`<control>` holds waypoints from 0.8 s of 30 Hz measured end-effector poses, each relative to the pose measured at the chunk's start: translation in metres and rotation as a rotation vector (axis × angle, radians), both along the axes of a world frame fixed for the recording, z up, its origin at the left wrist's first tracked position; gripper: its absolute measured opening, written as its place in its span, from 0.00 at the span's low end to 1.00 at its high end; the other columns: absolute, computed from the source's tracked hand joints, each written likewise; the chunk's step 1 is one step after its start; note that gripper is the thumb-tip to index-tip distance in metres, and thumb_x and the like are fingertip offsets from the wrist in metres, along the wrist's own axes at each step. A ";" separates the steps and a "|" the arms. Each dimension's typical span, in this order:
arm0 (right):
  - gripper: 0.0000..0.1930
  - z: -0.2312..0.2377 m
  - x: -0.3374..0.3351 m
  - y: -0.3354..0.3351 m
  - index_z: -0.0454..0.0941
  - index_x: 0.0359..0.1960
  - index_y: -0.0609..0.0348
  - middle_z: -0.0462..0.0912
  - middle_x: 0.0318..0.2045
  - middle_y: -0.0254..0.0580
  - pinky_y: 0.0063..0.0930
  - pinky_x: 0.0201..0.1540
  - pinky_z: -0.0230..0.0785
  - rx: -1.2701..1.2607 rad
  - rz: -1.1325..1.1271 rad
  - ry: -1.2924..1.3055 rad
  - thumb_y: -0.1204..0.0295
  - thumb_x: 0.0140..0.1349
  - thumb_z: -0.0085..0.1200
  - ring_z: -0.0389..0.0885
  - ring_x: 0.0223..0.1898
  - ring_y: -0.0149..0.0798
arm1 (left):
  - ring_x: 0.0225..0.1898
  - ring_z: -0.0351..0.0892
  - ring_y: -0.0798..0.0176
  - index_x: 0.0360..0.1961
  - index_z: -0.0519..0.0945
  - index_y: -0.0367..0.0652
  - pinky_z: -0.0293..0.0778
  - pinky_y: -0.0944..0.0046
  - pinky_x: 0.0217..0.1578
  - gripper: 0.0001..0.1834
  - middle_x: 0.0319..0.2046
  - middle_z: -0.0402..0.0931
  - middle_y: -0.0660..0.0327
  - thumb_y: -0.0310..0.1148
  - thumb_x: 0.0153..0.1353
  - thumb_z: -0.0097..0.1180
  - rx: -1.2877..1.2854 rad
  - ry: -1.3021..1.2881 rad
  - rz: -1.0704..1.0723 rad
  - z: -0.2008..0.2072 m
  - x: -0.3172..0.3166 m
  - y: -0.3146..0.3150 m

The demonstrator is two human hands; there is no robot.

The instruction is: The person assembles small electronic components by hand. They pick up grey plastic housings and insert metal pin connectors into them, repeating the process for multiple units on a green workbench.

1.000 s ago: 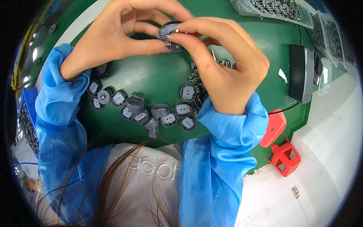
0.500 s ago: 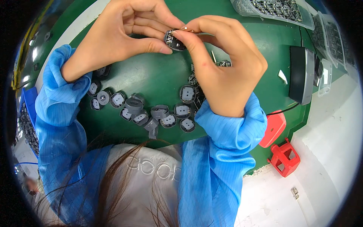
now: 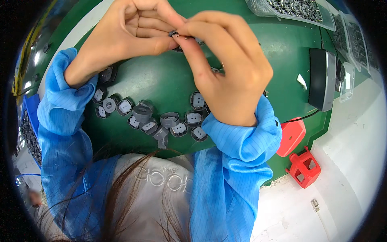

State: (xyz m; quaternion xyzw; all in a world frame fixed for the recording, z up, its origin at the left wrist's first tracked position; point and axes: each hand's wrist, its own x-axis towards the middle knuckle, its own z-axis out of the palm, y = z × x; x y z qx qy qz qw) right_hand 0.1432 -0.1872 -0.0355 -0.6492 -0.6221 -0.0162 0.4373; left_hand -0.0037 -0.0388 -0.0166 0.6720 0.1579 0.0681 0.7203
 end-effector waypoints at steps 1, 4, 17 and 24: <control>0.16 0.002 -0.003 0.001 0.83 0.48 0.66 0.86 0.43 0.47 0.31 0.56 0.78 -0.025 0.015 0.230 0.85 0.58 0.66 0.85 0.47 0.39 | 0.43 0.87 0.67 0.45 0.82 0.31 0.83 0.71 0.48 0.14 0.43 0.86 0.50 0.18 0.56 0.67 0.031 0.015 0.003 0.004 0.001 0.000; 0.23 0.003 -0.005 0.001 0.71 0.63 0.71 0.81 0.54 0.50 0.32 0.61 0.73 -0.156 0.148 0.775 0.86 0.67 0.56 0.81 0.57 0.40 | 0.42 0.87 0.69 0.44 0.82 0.33 0.82 0.71 0.47 0.15 0.42 0.87 0.51 0.19 0.54 0.69 0.038 -0.011 0.031 0.006 -0.001 0.002; 0.19 -0.009 -0.021 0.000 0.74 0.61 0.70 0.84 0.49 0.47 0.25 0.53 0.77 -0.090 -0.036 0.729 0.84 0.68 0.56 0.84 0.51 0.36 | 0.47 0.86 0.63 0.44 0.80 0.33 0.83 0.66 0.51 0.16 0.41 0.84 0.55 0.15 0.53 0.63 0.393 -0.325 0.151 -0.012 -0.002 -0.009; 0.19 0.001 0.008 0.000 0.76 0.59 0.66 0.83 0.50 0.46 0.23 0.50 0.76 -0.126 -0.188 0.361 0.80 0.67 0.60 0.82 0.51 0.35 | 0.45 0.86 0.63 0.44 0.84 0.34 0.82 0.63 0.49 0.10 0.39 0.85 0.54 0.20 0.61 0.59 0.701 -0.251 0.170 -0.017 0.021 0.042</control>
